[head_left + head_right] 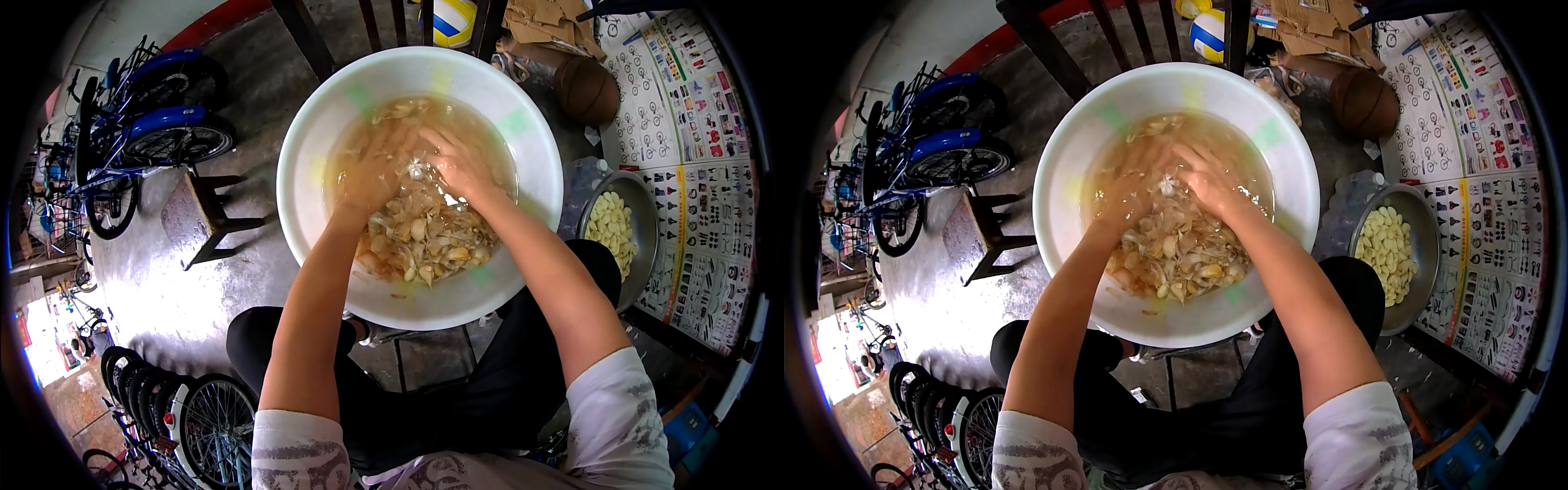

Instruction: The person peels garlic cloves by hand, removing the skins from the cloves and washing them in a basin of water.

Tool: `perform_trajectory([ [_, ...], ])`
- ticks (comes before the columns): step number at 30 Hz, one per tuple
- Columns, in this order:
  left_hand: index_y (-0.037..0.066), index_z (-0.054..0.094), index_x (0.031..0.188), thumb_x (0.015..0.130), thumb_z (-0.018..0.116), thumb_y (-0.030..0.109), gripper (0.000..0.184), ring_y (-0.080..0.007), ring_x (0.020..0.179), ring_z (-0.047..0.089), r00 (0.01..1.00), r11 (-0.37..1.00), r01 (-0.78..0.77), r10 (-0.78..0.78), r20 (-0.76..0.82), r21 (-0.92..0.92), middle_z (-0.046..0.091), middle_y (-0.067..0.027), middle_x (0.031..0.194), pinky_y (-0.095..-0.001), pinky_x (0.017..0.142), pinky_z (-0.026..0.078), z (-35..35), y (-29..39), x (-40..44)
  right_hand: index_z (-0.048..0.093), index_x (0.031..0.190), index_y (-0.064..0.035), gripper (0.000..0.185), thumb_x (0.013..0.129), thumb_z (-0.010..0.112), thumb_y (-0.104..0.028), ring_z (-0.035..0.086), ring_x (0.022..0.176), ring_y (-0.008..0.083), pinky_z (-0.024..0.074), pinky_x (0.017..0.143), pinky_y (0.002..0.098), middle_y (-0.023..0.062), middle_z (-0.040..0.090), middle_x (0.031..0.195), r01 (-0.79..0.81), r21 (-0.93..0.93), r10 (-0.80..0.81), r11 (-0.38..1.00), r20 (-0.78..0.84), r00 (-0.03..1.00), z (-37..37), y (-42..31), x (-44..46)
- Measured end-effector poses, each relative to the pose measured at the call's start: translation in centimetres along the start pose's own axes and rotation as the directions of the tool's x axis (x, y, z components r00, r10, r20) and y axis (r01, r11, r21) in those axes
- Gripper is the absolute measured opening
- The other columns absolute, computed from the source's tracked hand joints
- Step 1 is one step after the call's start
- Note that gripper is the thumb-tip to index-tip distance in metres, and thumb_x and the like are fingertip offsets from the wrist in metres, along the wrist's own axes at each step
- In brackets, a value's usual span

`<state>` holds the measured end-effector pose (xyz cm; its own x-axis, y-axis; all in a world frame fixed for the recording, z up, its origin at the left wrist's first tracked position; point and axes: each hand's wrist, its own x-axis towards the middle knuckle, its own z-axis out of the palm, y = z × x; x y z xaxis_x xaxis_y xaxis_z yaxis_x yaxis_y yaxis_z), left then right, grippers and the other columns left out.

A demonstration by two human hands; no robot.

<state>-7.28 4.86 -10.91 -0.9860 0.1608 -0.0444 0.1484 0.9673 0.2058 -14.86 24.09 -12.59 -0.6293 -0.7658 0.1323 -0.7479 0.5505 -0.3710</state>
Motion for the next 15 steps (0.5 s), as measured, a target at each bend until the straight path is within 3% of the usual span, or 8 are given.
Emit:
perform_trajectory([
  [2, 0.024, 0.028, 0.155, 0.087, 0.062, 0.021, 0.076, -0.0223, 0.151, 0.015, 0.997, 0.999, -0.033, 0.035, -0.07, 0.024, 0.021, 0.0014, 0.163, -0.0498, 0.12, 0.021, 0.5, -0.4, 0.2, 0.071, 0.112, -0.0187, 0.033, 0.083, 0.062, -0.008, 0.048, 0.132, 0.0262, 0.0462, 0.104, 0.0413, -0.0014, 0.048, 0.146, -0.053, 0.068, 0.049, 0.996, 0.054, 0.997, -0.5, -0.3, 0.2],
  [4, 0.024, 0.021, 0.157, 0.089, 0.063, 0.038, 0.082, -0.0273, 0.15, 0.018, 0.999, 0.992, -0.04, 0.04, 0.0, 0.123, 0.018, -0.0014, 0.163, -0.0501, 0.122, 0.016, 0.2, -0.3, 0.2, 0.069, 0.107, -0.0145, 0.031, 0.082, 0.059, -0.001, 0.057, 0.121, 0.0264, 0.0536, 0.093, 0.0401, 0.0009, 0.053, 0.141, -0.021, 0.139, 0.027, 0.99, -0.044, 0.999, -0.2, -0.3, 0.3],
  [5, 0.024, 0.021, 0.157, 0.089, 0.063, 0.038, 0.082, -0.0273, 0.15, 0.018, 0.999, 0.992, -0.039, 0.039, 0.0, 0.122, 0.018, -0.0014, 0.163, -0.0501, 0.122, 0.016, 0.1, -0.3, 0.2, 0.069, 0.107, -0.0145, 0.031, 0.082, 0.059, -0.001, 0.057, 0.121, 0.0264, 0.0536, 0.093, 0.0401, 0.0009, 0.053, 0.141, -0.02, 0.14, 0.027, 0.99, -0.043, 0.999, -0.1, -0.4, 0.3],
  [7, 0.021, 0.03, 0.155, 0.088, 0.055, 0.02, 0.071, -0.0227, 0.151, 0.016, 1.0, 0.995, -0.009, 0.011, -0.021, 0.102, 0.02, 0.0026, 0.163, -0.0478, 0.117, 0.028, 0.1, -0.3, 0.2, 0.066, 0.103, -0.0126, 0.028, 0.082, 0.057, 0.003, 0.064, 0.108, 0.0298, 0.0565, 0.084, 0.0404, 0.0011, 0.059, 0.132, -0.018, 0.152, 0.037, 0.988, -0.127, 0.991, 0.2, -0.4, 0.6],
  [10, 0.022, 0.03, 0.154, 0.086, 0.058, 0.018, 0.074, -0.0233, 0.15, 0.016, 0.997, 0.994, 0.066, -0.069, 0.031, 0.085, 0.02, 0.0033, 0.163, -0.0466, 0.116, 0.032, 0.4, -0.6, 0.2, 0.063, 0.102, -0.0128, 0.027, 0.081, 0.056, 0.003, 0.064, 0.104, 0.0316, 0.0565, 0.079, 0.0416, 0.0009, 0.062, 0.126, -0.009, 0.095, 0.032, 0.995, -0.242, 0.97, 1.2, -0.3, 1.0],
  [14, 0.026, 0.025, 0.156, 0.084, 0.064, 0.024, 0.082, -0.0231, 0.15, 0.018, 0.997, 0.985, 0.075, -0.076, 0.003, 0.155, 0.02, 0.0034, 0.163, -0.0459, 0.114, 0.035, -0.2, -0.3, -0.3, 0.064, 0.104, -0.0152, 0.03, 0.08, 0.057, 0.002, 0.065, 0.101, 0.0302, 0.0564, 0.077, 0.0407, -0.0015, 0.062, 0.124, -0.059, 0.087, 0.074, 0.994, -0.178, 0.981, 0.9, -0.1, 0.9],
  [15, 0.028, 0.021, 0.157, 0.083, 0.067, 0.027, 0.087, -0.0228, 0.15, 0.018, 0.985, 0.987, 0.096, -0.113, 0.131, 0.131, 0.02, 0.0034, 0.163, -0.0463, 0.114, 0.035, -2.6, 0.8, -0.1, 0.065, 0.103, -0.0157, 0.03, 0.08, 0.058, 0.002, 0.065, 0.1, 0.0298, 0.0562, 0.077, 0.04, -0.0028, 0.062, 0.125, -0.009, 0.197, 0.048, 0.98, -0.194, 0.98, 1.6, 0.6, 1.1],
])
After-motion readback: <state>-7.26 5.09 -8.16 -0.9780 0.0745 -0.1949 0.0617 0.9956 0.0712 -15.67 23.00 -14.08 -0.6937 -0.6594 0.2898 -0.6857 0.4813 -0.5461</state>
